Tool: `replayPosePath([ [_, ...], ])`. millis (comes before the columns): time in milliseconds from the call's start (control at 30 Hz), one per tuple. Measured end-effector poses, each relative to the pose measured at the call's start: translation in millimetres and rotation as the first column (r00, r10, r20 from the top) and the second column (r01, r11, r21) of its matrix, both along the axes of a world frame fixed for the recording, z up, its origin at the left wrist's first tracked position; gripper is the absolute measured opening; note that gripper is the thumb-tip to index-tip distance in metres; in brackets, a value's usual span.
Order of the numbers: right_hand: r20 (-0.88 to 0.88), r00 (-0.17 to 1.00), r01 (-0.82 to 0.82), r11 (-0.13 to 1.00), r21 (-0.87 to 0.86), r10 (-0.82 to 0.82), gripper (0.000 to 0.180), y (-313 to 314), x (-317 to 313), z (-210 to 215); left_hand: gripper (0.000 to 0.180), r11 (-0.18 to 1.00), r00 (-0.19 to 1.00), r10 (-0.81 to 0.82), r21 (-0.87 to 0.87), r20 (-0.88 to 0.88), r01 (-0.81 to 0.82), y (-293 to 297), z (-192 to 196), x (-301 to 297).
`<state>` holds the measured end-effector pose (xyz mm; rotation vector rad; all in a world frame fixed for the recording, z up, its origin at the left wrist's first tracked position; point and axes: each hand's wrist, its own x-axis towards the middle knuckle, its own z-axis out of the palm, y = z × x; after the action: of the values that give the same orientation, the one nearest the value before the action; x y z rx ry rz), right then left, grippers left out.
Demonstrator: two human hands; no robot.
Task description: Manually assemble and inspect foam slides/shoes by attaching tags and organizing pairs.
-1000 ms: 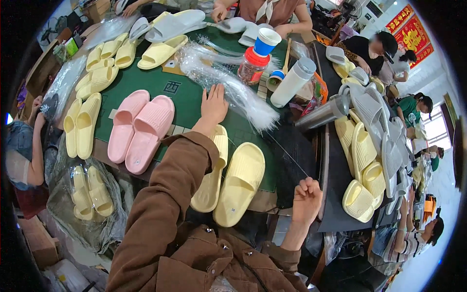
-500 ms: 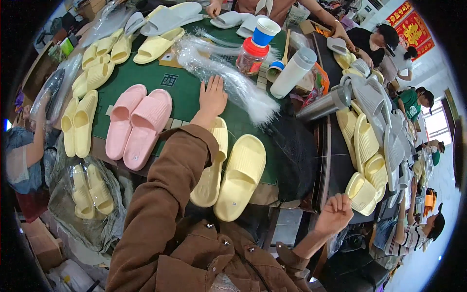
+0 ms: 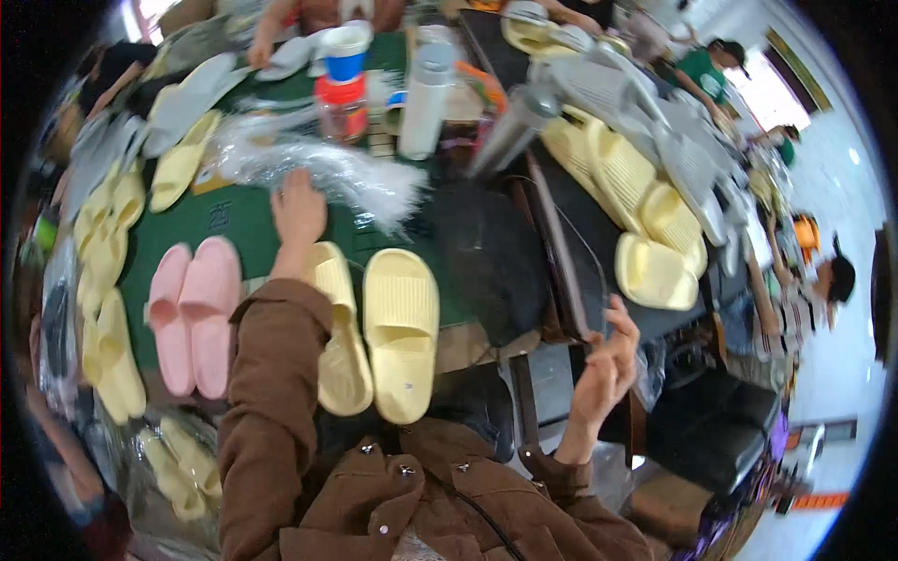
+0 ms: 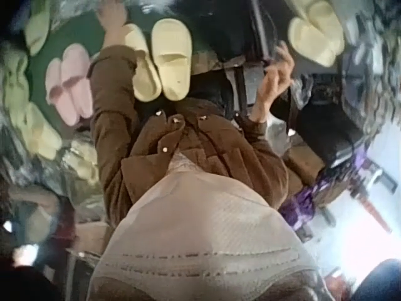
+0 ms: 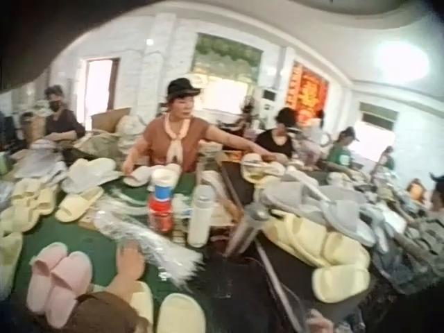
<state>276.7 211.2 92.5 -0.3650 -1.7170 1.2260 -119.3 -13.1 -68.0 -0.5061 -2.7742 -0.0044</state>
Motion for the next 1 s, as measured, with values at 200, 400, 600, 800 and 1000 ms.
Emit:
replayPosePath([
  [200, -0.026, 0.986, -0.164, 0.986, -0.018, 0.164, 0.011, -11, 9, 7, 0.053, 0.997, 0.998, 0.026, 0.072, 0.057, -0.030, -17, -17, -17],
  [400, 0.100, 0.955, -0.265, 0.955, -0.132, 0.279, 0.010, -19, 17, -1, 0.055, 0.973, 0.968, -0.076, 0.230, 0.239, 0.019, -38, -2, -40],
  [600, 0.272, 0.862, -0.365, 0.897, -0.249, 0.427, 0.006, -28, 12, -17, 0.036, 0.621, 0.775, -0.583, 0.749, 0.243, 0.232, 1, 107, 71],
  [800, 0.379, 0.739, -0.546, 0.824, -0.150, 0.558, 0.007, -42, 4, -3, 0.030, 0.318, 0.418, -0.894, 0.887, 0.164, 0.334, 15, 172, 238],
  [1000, 0.187, 0.721, -0.623, 0.742, -0.247, 0.667, 0.013, -36, 12, 1, 0.013, 0.343, 0.329, -0.916, 0.875, 0.231, 0.342, -3, 134, 287],
])
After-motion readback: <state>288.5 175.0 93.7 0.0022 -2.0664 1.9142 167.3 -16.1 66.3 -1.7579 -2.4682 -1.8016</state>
